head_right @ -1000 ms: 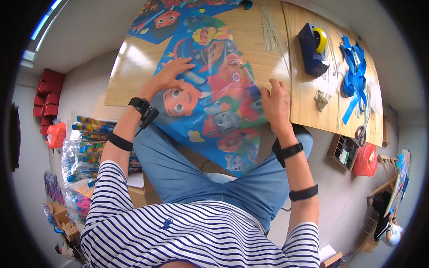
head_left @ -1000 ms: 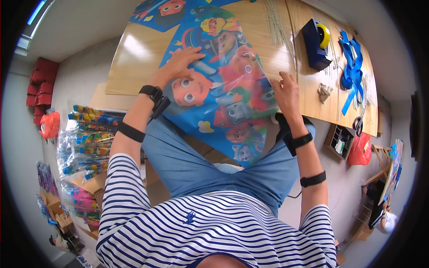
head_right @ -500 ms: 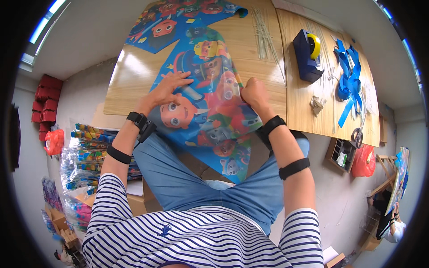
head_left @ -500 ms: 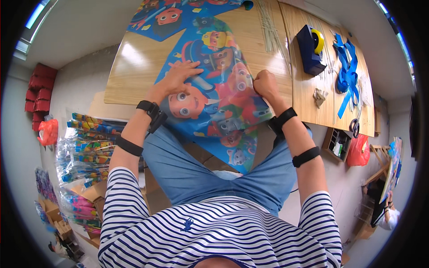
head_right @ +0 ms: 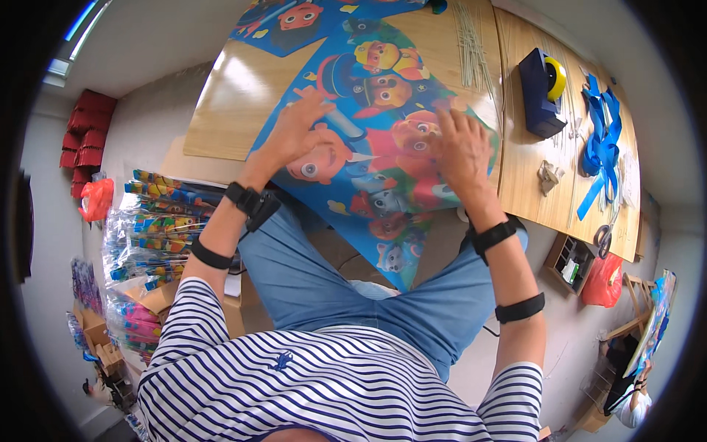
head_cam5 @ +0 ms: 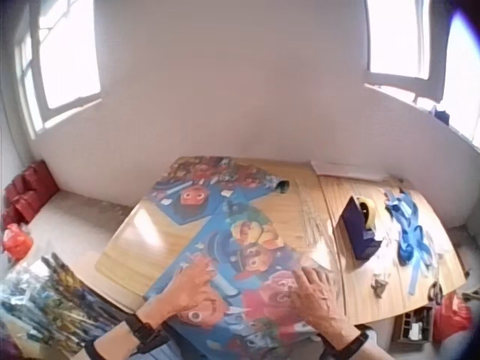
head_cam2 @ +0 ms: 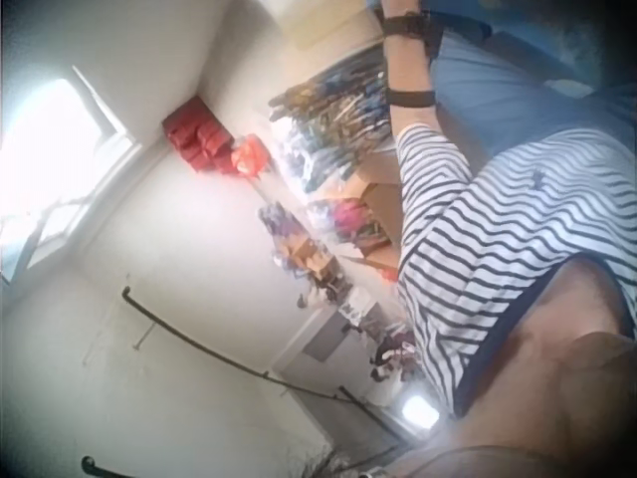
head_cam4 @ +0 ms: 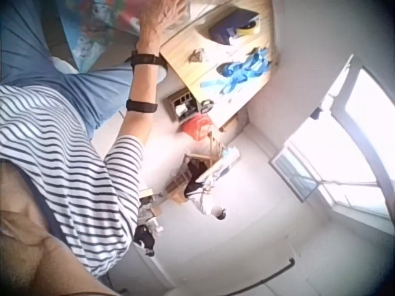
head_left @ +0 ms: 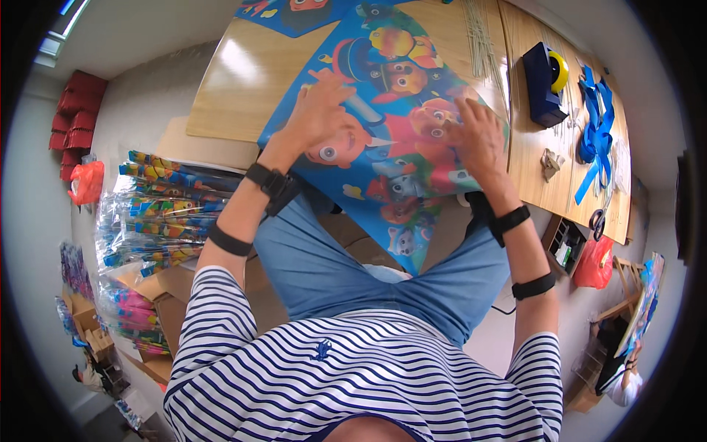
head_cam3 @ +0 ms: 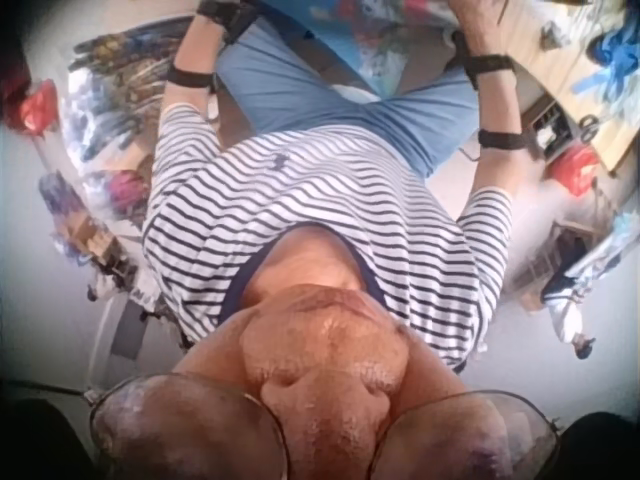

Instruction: Assembling a plastic kite with graphic prints by applying plastic sheets and rods.

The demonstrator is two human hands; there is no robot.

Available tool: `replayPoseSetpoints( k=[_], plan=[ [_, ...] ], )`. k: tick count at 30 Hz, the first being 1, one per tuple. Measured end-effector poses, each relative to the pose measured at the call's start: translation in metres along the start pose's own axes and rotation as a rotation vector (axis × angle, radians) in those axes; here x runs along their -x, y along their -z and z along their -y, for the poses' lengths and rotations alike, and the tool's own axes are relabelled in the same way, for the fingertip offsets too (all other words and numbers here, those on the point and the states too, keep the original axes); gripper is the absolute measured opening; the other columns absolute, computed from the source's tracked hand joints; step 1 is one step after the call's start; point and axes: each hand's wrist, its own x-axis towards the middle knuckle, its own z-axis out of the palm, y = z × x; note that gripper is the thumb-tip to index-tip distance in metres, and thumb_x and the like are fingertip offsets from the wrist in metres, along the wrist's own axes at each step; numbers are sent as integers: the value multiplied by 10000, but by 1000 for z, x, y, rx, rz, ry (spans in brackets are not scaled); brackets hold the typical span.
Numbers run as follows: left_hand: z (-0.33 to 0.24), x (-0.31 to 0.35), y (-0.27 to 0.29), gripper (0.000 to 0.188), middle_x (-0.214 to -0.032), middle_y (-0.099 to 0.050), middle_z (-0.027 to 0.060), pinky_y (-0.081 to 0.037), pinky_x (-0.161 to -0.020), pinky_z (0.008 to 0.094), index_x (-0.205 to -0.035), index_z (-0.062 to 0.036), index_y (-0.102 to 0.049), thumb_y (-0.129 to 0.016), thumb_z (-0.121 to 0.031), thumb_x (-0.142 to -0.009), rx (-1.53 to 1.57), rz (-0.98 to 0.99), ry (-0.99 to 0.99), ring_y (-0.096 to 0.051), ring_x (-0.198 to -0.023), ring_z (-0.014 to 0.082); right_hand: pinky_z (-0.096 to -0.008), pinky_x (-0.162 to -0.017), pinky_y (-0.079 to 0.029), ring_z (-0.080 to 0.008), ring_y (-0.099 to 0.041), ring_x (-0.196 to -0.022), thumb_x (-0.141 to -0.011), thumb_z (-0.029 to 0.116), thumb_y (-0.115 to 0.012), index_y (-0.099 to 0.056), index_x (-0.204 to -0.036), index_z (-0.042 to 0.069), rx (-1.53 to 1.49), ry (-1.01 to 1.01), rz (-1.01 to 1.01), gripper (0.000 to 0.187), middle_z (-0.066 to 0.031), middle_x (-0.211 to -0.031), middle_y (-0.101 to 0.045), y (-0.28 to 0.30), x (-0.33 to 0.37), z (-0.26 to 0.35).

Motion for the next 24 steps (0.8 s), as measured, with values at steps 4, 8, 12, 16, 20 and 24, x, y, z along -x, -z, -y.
replayPoseSetpoints(
  k=[4, 8, 12, 16, 20, 24],
  plan=[
    [-39, 37, -14, 1038, -1594, -222, 135, -167, -1087, 730, -1491, -196, -371, -844, -479, -611, -189, 184, 209, -166, -1468, 404, -643, -1111, -225, -394, -304, -1412, -858, 398, -676, -425, -1452, 129, 81, 35, 53, 699, -190, -1519, -353, -27, 35, 0],
    [-27, 27, -6, 1221, -1618, -175, 81, -131, -1077, 754, -1532, -220, -289, -855, -576, -510, -246, 248, 182, -84, -1494, 384, -633, -1114, -229, -395, -285, -1426, -908, 495, -583, -398, -1462, 91, 96, -6, 54, 710, -201, -1534, -328, -38, 26, -16],
    [-16, 20, -1, 1252, -1625, -169, 47, -133, -1086, 745, -1531, -225, -295, -860, -588, -475, -246, 255, 139, -91, -1499, 358, -647, -1103, -235, -399, -260, -1437, -946, 572, -474, -371, -1471, 64, 143, -38, 72, 737, -202, -1547, -309, -47, 30, -23],
    [1, 0, -2, 1242, -1617, -204, 41, -141, -1104, 718, -1525, -229, -310, -870, -552, -465, -217, 211, 144, -111, -1498, 341, -645, -1102, -243, -386, -257, -1445, -959, 569, -449, -375, -1456, 35, 159, -11, -3, 734, -199, -1541, -320, -49, 11, -38],
    [-10, -8, -5, 1191, -1594, -268, 52, -146, -1128, 672, -1515, -216, -333, -856, -553, -499, -242, 79, 200, -167, -1484, 340, -634, -1104, -249, -381, -277, -1436, -937, 560, -495, -387, -1445, 20, 162, -123, 24, 749, -194, -1536, -334, -49, 0, -31],
    [-52, 16, -15, 1076, -1577, -297, 78, -152, -1150, 608, -1495, -195, -373, -827, -541, -583, -291, 72, -83, -214, -1466, 335, -607, -1127, -229, -376, -276, -1438, -902, 523, -567, -380, -1475, 91, 36, 24, 60, 741, -181, -1550, -315, -49, 36, -10]
  ],
)
